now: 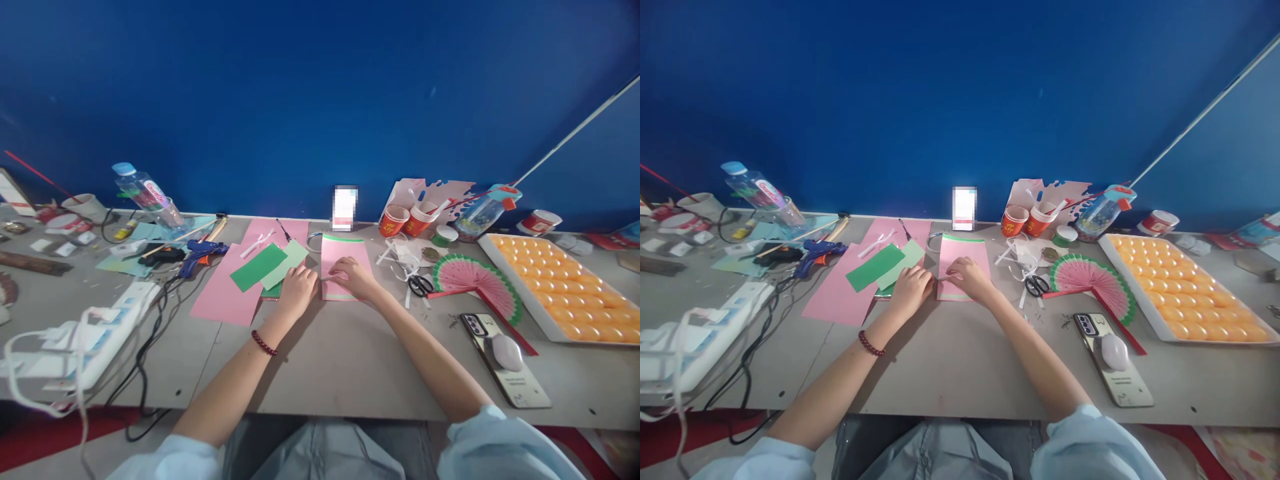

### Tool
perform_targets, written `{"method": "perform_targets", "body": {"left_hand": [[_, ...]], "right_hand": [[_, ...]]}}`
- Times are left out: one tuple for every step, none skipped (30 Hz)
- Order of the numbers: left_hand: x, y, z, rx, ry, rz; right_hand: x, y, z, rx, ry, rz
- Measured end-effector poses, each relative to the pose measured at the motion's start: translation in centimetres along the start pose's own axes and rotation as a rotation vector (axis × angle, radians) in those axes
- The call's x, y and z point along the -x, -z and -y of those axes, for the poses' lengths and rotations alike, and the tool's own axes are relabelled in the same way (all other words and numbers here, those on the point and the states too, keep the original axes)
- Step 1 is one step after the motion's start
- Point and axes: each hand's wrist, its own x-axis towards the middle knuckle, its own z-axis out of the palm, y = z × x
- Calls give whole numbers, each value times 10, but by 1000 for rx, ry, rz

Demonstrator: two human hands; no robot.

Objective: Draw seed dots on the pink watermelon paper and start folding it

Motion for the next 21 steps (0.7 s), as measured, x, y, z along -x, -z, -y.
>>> {"method": "perform_targets", "body": {"left_hand": [[0,0,0,2,2,-11],[0,-1,-1,7,2,-25],[0,-1,-1,12,2,-39],[0,-1,-1,16,3,-52],[0,-1,-1,19,2,-63],[0,-2,-1,21,0,-67],[0,-1,-1,26,0,-70],[-1,-1,-1,37,4,-72],[-1,-1,-1,56,14,-75],[-1,0,-1,87,34,-81],[-1,1,-2,135,63,-91],[-1,2,-3,204,100,-104],[-1,4,-4,298,144,-115],[-1,6,-5,413,190,-121],[-1,7,-7,541,238,-124],[-1,9,-8,674,283,-123],[-1,10,-10,801,326,-119],[-2,10,-11,917,366,-114],[-3,10,-12,1018,401,-111],[-3,9,-12,1102,429,-111],[-4,8,-11,1166,449,-113]], "right_hand": [[0,0,0,2,10,2],[0,0,1,2,19,0],[-1,-1,1,-3,31,-2],[-1,-1,2,-14,48,2],[-2,-1,2,-27,64,8],[-2,-1,3,-39,74,14],[-2,-1,4,-50,73,21],[-2,0,4,-57,59,26],[-2,1,5,-61,32,30],[-2,3,6,-67,0,34],[-2,5,7,-74,-33,41],[-2,7,8,-82,-59,52],[-2,10,9,-89,-78,63],[-2,14,10,-94,-89,72],[-2,17,12,-98,-95,73],[-2,20,13,-101,-97,67],[-2,23,15,-104,-97,58],[-2,25,16,-108,-97,47],[-2,27,17,-110,-96,37],[-2,28,18,-111,-95,31],[-1,30,19,-107,-97,30]]}}
